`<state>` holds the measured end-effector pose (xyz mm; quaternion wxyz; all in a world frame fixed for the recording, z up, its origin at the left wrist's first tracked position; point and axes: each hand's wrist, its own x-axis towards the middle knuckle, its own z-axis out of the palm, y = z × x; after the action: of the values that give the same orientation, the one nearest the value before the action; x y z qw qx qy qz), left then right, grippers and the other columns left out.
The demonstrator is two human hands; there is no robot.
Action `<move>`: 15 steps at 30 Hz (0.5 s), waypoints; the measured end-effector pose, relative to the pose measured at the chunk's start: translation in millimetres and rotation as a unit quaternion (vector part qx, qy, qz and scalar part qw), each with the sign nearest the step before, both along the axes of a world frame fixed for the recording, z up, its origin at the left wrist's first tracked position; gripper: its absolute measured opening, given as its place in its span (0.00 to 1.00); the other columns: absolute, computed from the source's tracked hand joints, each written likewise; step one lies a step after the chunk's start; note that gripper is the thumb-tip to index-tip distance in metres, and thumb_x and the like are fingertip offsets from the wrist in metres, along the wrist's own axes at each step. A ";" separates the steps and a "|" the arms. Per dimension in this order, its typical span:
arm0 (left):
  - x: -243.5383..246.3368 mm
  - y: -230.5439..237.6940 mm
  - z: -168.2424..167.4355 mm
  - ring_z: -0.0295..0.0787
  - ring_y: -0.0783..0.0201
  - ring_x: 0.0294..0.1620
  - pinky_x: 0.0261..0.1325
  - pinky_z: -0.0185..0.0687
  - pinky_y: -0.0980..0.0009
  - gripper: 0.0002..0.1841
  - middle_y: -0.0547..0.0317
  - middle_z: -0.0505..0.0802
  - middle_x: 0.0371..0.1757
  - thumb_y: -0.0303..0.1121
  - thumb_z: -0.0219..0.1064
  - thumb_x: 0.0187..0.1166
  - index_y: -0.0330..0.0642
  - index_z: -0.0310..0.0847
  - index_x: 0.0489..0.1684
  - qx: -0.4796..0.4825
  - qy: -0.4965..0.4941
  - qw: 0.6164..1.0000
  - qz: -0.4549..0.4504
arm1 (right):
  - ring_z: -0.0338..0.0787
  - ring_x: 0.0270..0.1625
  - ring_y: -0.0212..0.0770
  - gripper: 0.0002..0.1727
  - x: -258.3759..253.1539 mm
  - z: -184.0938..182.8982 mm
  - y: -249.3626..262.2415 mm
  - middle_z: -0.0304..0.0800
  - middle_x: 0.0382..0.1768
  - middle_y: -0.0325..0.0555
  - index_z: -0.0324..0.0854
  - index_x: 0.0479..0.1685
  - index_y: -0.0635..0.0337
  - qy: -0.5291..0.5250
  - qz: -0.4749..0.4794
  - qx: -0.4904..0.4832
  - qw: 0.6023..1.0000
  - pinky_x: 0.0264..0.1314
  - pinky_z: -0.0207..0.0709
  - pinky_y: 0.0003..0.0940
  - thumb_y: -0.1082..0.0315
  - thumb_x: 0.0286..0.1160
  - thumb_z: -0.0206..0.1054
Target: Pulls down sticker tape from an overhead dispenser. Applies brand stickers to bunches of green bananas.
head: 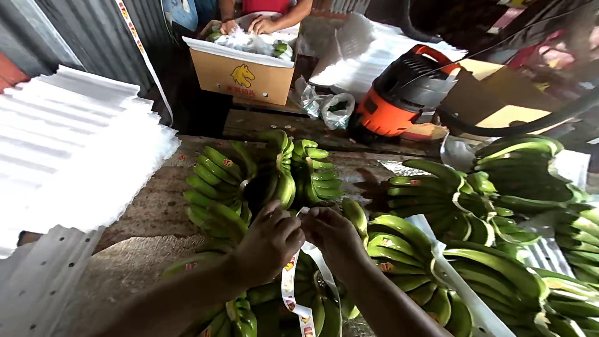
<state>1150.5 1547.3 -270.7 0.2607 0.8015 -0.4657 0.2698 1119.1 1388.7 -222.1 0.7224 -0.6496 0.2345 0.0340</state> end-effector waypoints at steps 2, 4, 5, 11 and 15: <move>0.7 5.3 -8.1 0.91 0.57 0.55 0.78 0.75 0.52 0.09 0.57 0.93 0.45 0.29 0.60 0.84 0.46 0.86 0.35 -0.015 -0.011 1.000 -0.008 | 0.91 0.31 0.31 0.04 3.1 -4.2 2.9 0.89 0.34 0.44 0.75 0.47 0.67 0.028 -0.016 0.028 0.999 0.38 0.88 0.25 0.80 0.80 0.63; 5.6 12.5 -8.3 0.91 0.56 0.58 0.74 0.80 0.55 0.08 0.55 0.94 0.48 0.32 0.64 0.83 0.46 0.89 0.35 -0.053 0.062 0.997 -0.008 | 0.92 0.34 0.33 0.05 5.8 -11.5 2.7 0.90 0.38 0.46 0.77 0.48 0.68 0.019 -0.013 0.001 1.000 0.39 0.89 0.26 0.79 0.80 0.64; 12.4 19.3 -2.6 0.91 0.55 0.60 0.69 0.82 0.57 0.08 0.52 0.95 0.50 0.33 0.67 0.81 0.42 0.91 0.36 -0.077 0.145 0.986 0.001 | 0.94 0.37 0.34 0.05 7.0 -15.6 -0.8 0.91 0.40 0.46 0.78 0.49 0.69 0.000 -0.003 -0.029 1.000 0.41 0.90 0.28 0.80 0.80 0.63; 146.1 92.9 -34.6 0.91 0.46 0.45 0.54 0.86 0.47 0.16 0.37 0.91 0.49 0.31 0.69 0.83 0.31 0.79 0.63 -0.013 0.556 0.787 0.267 | 0.90 0.41 0.32 0.08 12.8 -18.1 -22.5 0.89 0.41 0.44 0.80 0.51 0.68 -0.014 0.014 -0.100 0.995 0.46 0.86 0.27 0.78 0.76 0.68; 177.2 101.4 -77.1 0.89 0.34 0.59 0.65 0.80 0.35 0.20 0.30 0.90 0.56 0.31 0.74 0.78 0.30 0.79 0.63 0.109 0.532 0.754 0.370 | 0.90 0.44 0.35 0.31 12.7 -6.7 -25.4 0.84 0.52 0.51 0.72 0.68 0.68 0.017 0.102 -0.127 0.986 0.46 0.87 0.30 0.85 0.60 0.74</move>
<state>1327.6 1648.7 -347.8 0.2574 0.9484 0.0548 -0.1771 1131.8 1363.3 -228.8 0.6228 -0.7559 0.1813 0.0884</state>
